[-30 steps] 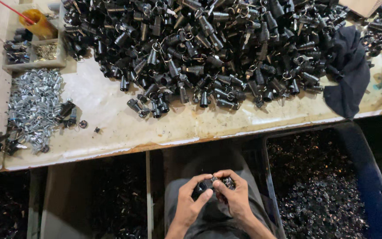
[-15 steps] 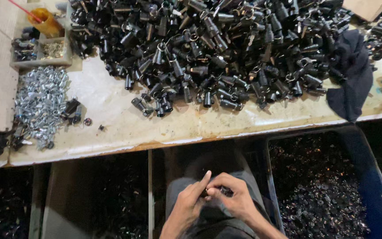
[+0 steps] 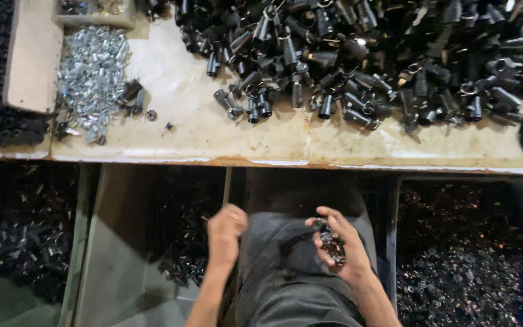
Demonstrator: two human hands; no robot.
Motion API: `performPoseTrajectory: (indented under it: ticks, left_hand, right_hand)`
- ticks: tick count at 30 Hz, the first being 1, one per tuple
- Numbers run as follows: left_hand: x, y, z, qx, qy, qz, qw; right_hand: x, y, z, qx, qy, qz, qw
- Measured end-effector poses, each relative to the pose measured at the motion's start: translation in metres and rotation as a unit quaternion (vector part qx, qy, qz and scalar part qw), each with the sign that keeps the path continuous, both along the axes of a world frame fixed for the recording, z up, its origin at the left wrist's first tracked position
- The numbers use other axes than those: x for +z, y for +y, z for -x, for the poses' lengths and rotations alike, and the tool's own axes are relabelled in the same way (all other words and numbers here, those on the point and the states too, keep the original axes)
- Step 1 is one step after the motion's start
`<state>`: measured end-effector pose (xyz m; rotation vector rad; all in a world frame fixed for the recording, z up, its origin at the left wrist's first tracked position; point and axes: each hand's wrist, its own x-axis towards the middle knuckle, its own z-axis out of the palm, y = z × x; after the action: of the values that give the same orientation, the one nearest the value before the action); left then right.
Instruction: The person picks small black cylindrical components from a bin, holds and turns them in both hands to check them, and places selected pieces onto the workbench among a large pile of similar parts. They repeat this pick-inspect-place cycle continuously, occasionally reaching into different bins for more parts.
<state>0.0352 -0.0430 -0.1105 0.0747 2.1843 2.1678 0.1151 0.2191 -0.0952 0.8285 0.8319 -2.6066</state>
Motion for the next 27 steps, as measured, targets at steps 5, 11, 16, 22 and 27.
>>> performPoseTrajectory:
  ticks: [5,11,16,22,27]
  left_hand:
    - [0.020,-0.023,0.050,0.030,0.324,0.605,0.726]
    - [0.073,0.065,0.107,0.064,0.228,0.447,0.863]
    - [0.068,0.085,0.159,0.067,0.291,0.473,0.829]
    - [0.066,0.070,0.121,-0.030,0.207,-0.154,0.966]
    - [0.063,0.099,0.038,-0.168,0.085,-0.035,0.981]
  right_hand:
    - [-0.005,-0.009,-0.005,0.079,-0.018,-0.026,0.996]
    - [-0.005,-0.004,0.000,0.017,0.043,-0.043,0.998]
    - [0.002,0.012,-0.012,-0.017,0.073,-0.129,0.989]
    - [0.005,0.026,-0.020,-0.104,0.075,-0.022,0.992]
    - [0.014,0.019,-0.012,-0.114,0.161,-0.088,0.976]
